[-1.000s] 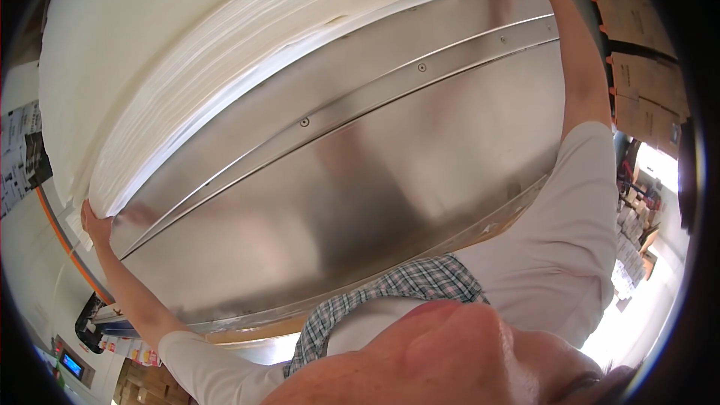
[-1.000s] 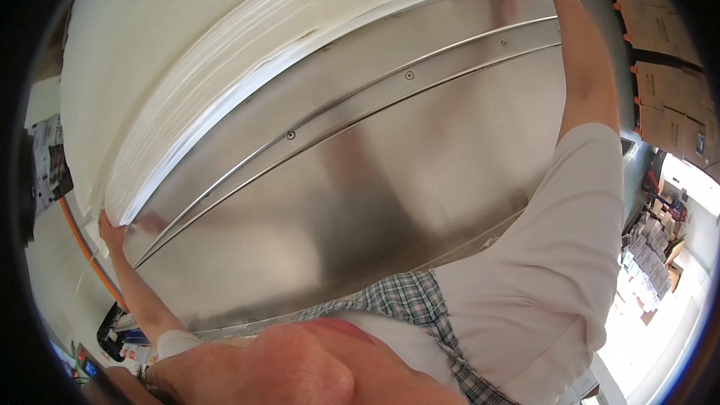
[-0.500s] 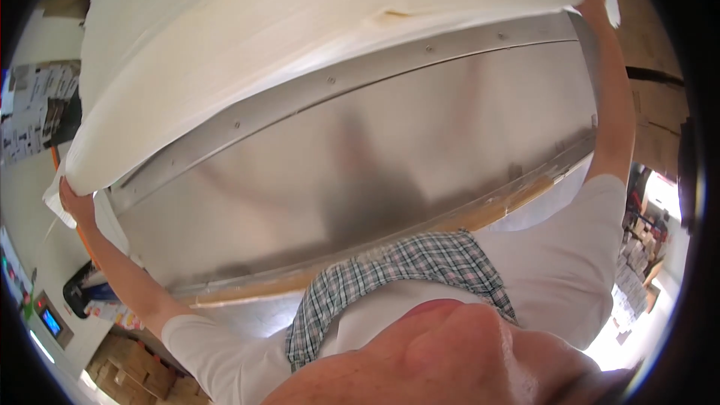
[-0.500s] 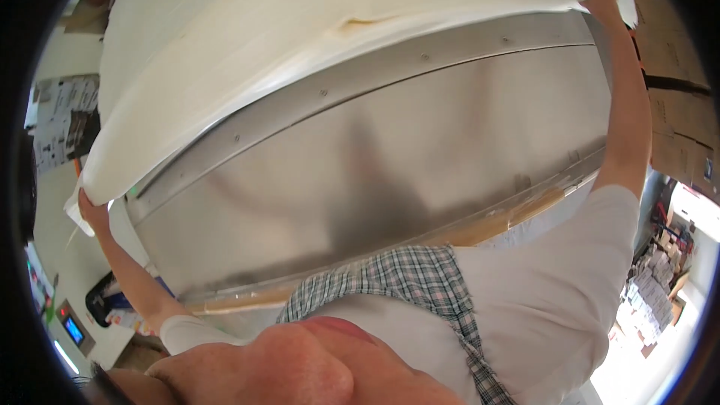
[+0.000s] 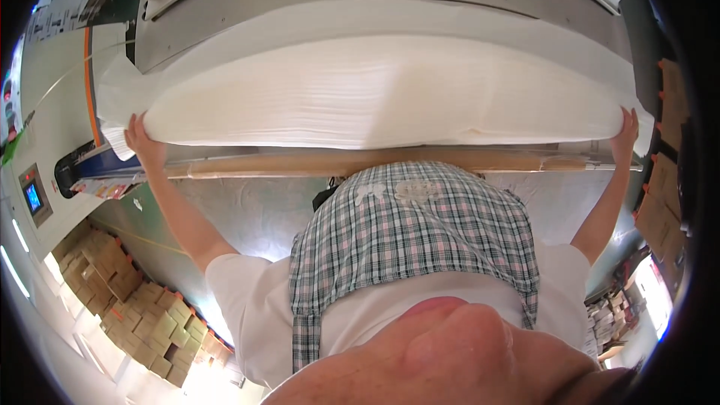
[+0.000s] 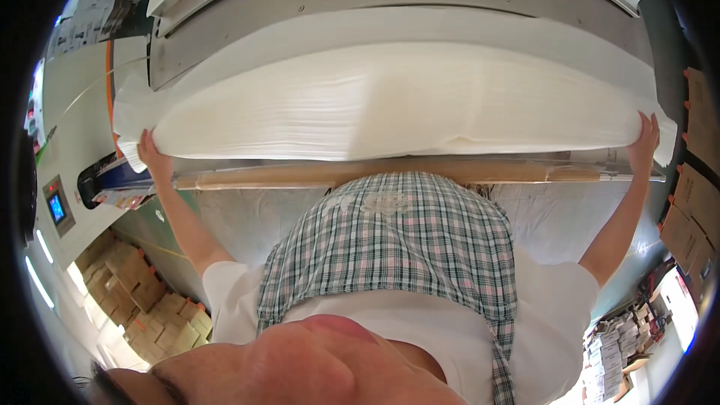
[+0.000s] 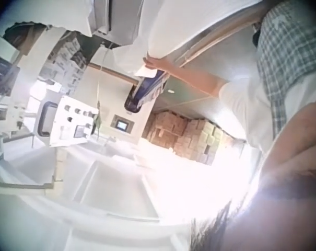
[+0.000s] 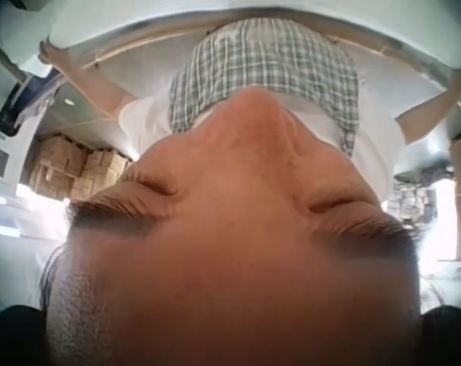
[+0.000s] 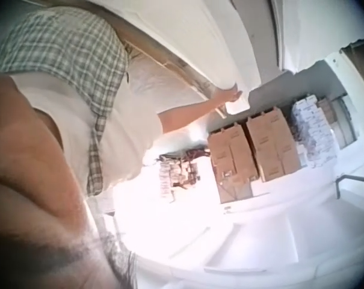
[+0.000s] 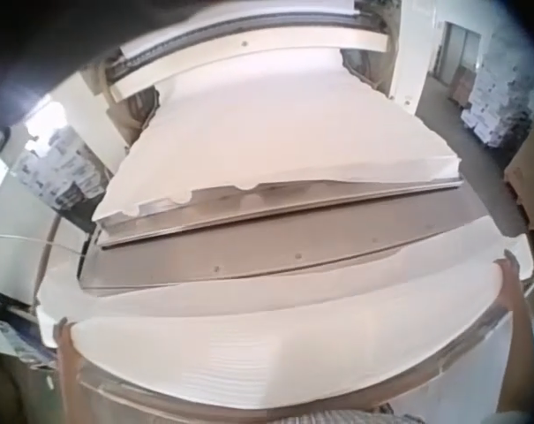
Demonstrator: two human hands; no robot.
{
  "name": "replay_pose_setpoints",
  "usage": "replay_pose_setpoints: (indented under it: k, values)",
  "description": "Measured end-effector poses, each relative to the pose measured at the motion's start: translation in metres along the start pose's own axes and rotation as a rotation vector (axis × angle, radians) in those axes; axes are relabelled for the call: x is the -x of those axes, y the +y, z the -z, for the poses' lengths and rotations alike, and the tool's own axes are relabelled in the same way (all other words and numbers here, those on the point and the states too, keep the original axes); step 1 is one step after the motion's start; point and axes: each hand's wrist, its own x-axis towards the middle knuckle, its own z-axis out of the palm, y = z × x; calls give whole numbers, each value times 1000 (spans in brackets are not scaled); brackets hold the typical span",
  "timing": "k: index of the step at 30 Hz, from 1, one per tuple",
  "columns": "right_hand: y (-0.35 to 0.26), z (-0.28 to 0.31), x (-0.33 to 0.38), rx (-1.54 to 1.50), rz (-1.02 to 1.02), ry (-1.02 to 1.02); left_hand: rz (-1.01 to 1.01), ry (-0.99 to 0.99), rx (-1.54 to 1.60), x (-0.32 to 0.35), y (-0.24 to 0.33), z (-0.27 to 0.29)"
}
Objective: Stacking large sheets of paper from a machine into a neat pile.
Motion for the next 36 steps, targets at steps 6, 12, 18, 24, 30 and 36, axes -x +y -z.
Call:
replay_pose_setpoints:
  k: [6, 12, 18, 24, 30, 36]
  values:
    - [-9, 10, -6, 2, -4, -101, 161, -142, -1, 53, 23, 0]
    - [5, 7, 14, 79, 112, -197, 173, -370, -35, 61, 12, 18]
    - [35, 15, -42, 5, 117, -741, 153, -866, -116, 19, -14, 24]
    - [-17, -58, -158, -20, -53, -1127, 194, -1040, 76, -51, -60, -70]
    - [31, -88, -176, 2, 43, -1107, 283, -930, 55, -71, 8, -63]
    - [15, -75, -154, -156, 92, -483, 131, -19, 349, -41, 69, -4]
